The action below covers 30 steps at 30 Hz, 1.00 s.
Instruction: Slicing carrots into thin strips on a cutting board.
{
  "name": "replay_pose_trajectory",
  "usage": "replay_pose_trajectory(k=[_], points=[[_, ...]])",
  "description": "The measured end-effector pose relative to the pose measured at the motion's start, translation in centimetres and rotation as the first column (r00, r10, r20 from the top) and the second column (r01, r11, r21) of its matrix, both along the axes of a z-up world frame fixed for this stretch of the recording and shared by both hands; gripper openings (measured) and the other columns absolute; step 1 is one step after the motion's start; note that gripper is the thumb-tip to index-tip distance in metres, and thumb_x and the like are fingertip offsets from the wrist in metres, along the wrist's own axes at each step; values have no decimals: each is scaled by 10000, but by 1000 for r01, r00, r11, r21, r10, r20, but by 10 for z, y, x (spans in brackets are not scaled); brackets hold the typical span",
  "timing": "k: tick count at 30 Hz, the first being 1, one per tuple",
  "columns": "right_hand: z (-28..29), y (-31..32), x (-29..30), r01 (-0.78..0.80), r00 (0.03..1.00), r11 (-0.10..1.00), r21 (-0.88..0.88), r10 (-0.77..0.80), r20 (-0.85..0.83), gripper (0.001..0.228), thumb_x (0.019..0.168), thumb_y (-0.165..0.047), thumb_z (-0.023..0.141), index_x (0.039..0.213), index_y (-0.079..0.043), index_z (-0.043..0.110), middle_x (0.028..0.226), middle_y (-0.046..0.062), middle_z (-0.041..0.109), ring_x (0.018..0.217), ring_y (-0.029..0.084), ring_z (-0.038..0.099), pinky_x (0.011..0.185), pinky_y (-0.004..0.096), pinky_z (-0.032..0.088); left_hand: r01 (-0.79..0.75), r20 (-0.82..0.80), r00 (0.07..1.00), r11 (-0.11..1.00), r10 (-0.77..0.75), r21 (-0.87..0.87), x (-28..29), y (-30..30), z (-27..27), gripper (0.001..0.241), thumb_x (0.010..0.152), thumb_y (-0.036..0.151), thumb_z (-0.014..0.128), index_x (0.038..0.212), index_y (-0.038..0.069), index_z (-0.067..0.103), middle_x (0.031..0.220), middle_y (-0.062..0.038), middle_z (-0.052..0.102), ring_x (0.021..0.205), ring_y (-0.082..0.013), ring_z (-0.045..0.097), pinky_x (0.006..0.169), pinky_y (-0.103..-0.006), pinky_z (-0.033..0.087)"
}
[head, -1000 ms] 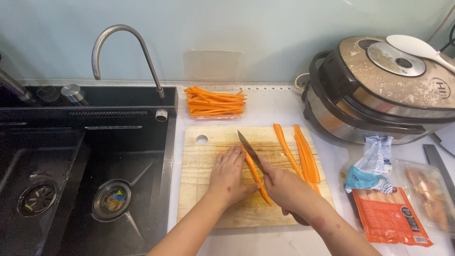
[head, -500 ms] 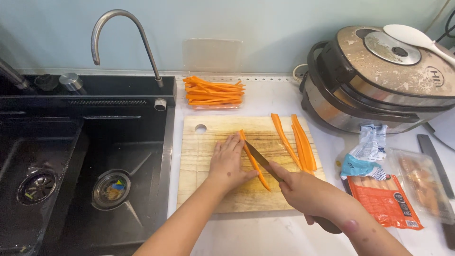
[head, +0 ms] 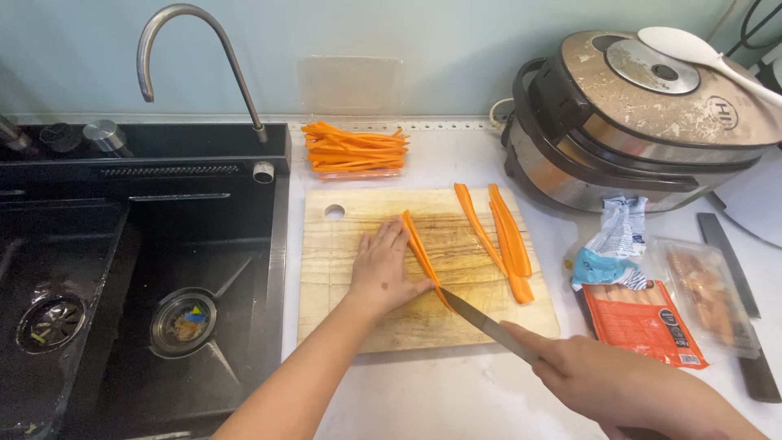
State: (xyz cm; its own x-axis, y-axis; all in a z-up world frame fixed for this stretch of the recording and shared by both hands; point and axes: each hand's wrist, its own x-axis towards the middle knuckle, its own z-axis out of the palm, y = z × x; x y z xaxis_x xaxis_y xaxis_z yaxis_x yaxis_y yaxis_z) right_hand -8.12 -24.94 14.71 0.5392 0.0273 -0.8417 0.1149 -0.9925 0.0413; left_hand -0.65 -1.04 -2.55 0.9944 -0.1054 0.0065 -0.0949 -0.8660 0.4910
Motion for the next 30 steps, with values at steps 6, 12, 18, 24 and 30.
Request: replay_pose_trajectory(k=[6,12,18,24,30], points=[[-8,-60,17,100,981,989,105,-81,-175,654,1071,-304,458,1675,-473,273,829,-2,581,765,110,588,706,267,524,12,-53,998,1000,-14,-28,-1,5,15,1054,707,541,842,1502,38,368,1630,-107,279,1525,-256,217,1235,-486,163],[6,-3,35,367,904,824,432,-425,41,609,1029,-296,488,1594,-460,333,708,21,543,419,210,515,450,366,466,-126,187,966,957,179,-262,29,27,-10,240,862,304,735,1031,135,760,1140,-55,645,1173,-257,587,1017,-406,483],[-42,59,60,182,904,831,526,-352,243,636,998,-286,443,1593,-423,263,699,125,695,405,215,585,475,369,567,-281,110,946,940,305,-195,66,27,-25,163,766,298,811,699,154,779,1015,-69,646,1093,-286,570,960,-419,471],[-44,80,63,123,920,883,452,-272,281,630,1004,-290,398,1600,-416,238,683,152,696,431,246,627,545,390,601,-333,-67,943,923,326,-195,77,28,-17,158,731,343,834,701,198,779,1033,-42,657,1127,-271,565,982,-409,476],[-43,91,69,35,937,934,356,-155,314,647,999,-232,328,1619,-347,183,722,149,706,442,248,649,594,388,619,-354,-88,935,917,343,-184,78,26,-15,179,728,355,846,708,192,772,1037,-26,658,1134,-267,562,990,-409,465]])
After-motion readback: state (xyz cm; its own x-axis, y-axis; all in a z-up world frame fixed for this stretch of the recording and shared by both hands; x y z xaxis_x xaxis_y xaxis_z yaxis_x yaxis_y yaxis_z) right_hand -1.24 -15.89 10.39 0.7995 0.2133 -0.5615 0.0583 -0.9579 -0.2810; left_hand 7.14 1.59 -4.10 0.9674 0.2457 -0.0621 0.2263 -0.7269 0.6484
